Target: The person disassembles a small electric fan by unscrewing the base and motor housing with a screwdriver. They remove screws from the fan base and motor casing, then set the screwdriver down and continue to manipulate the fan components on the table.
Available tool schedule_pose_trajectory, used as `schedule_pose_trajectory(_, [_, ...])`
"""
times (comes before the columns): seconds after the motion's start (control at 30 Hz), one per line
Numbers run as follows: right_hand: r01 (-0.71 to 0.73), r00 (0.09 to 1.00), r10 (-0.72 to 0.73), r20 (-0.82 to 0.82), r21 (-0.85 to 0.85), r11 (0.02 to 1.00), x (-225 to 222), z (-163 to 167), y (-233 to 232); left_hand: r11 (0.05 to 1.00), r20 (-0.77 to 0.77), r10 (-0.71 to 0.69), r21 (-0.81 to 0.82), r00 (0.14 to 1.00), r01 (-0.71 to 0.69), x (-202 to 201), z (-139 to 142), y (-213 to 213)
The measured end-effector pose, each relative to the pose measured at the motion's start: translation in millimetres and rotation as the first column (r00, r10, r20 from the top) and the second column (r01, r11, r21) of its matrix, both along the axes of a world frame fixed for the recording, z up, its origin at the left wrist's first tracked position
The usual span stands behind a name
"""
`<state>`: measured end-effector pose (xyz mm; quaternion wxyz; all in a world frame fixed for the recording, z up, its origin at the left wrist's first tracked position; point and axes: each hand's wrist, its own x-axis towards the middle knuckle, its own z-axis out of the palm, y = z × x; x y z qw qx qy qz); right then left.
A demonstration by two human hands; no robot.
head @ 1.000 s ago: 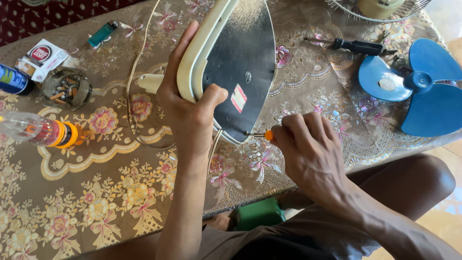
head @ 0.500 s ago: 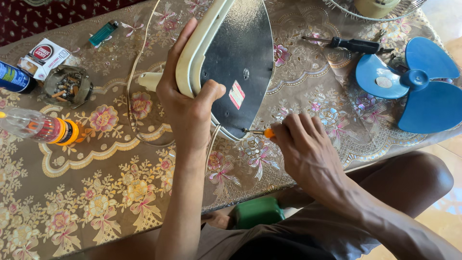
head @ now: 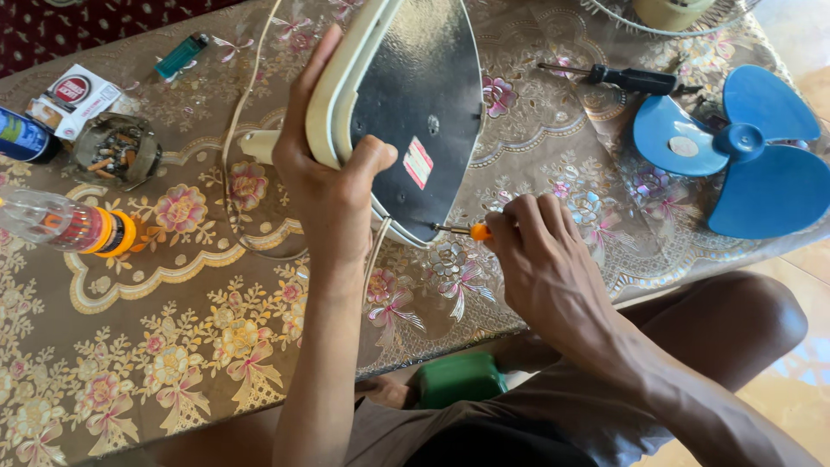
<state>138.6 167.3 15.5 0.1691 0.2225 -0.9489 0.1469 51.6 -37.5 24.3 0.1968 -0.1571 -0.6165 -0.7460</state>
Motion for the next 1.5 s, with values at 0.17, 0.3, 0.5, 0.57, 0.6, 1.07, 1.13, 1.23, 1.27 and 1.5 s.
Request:
schedule_pose_trajectory(0.17, [-0.011,0.997,0.010,-0.071,-0.017,1.000,0.7,-2.3,-0.1,0.999,-0.022,0.030,-0.032,0.999,-0.031,-0.2,-0.3,1.0])
schedule_pose_trajectory(0.3, [-0.019,0.999,0.018,-0.043,-0.038,0.999,1.0,-4.5,-0.2,1.000,-0.009,0.015,-0.011,1.000,-0.015,-0.2,-1.7,2.0])
schedule_pose_trajectory(0.5, [-0.026,0.998,0.026,-0.051,-0.001,1.000,1.9,1.5,1.3,1.000,-0.025,0.020,-0.012,0.999,-0.020,-0.5,-3.0,1.7])
schedule_pose_trajectory(0.57, [-0.014,0.999,0.015,-0.051,0.022,1.000,0.8,3.6,1.0,1.000,-0.008,0.023,-0.012,1.000,-0.023,0.2,-2.9,1.9])
schedule_pose_trajectory(0.6, [-0.003,0.997,0.007,-0.072,0.052,0.999,-0.4,3.9,0.7,1.000,-0.007,0.023,-0.013,1.000,-0.023,0.4,-2.8,1.9])
schedule_pose_trajectory(1.07, [0.065,0.998,-0.065,-0.005,0.021,0.998,-0.5,-2.5,-7.1,1.000,0.004,0.012,0.004,1.000,-0.012,0.3,-0.3,2.4])
schedule_pose_trajectory(1.13, [0.002,0.998,0.001,-0.059,0.053,0.999,-2.5,0.1,-3.3,1.000,0.011,0.005,0.010,1.000,-0.005,0.3,0.4,2.4])
schedule_pose_trajectory(1.23, [0.021,0.999,-0.023,0.049,0.034,0.999,-3.5,2.6,1.0,1.000,0.019,0.018,-0.004,1.000,-0.018,0.1,0.5,2.1])
schedule_pose_trajectory(1.27, [0.025,0.999,-0.026,0.036,0.027,0.999,-3.0,2.7,1.5,1.000,0.016,0.018,-0.006,1.000,-0.018,-0.1,0.2,2.2])
schedule_pose_trajectory(1.5, [0.071,0.997,-0.070,-0.027,0.054,0.996,-1.3,-0.2,-6.4,0.999,0.017,0.028,-0.018,0.999,-0.028,-0.2,-2.2,2.3])
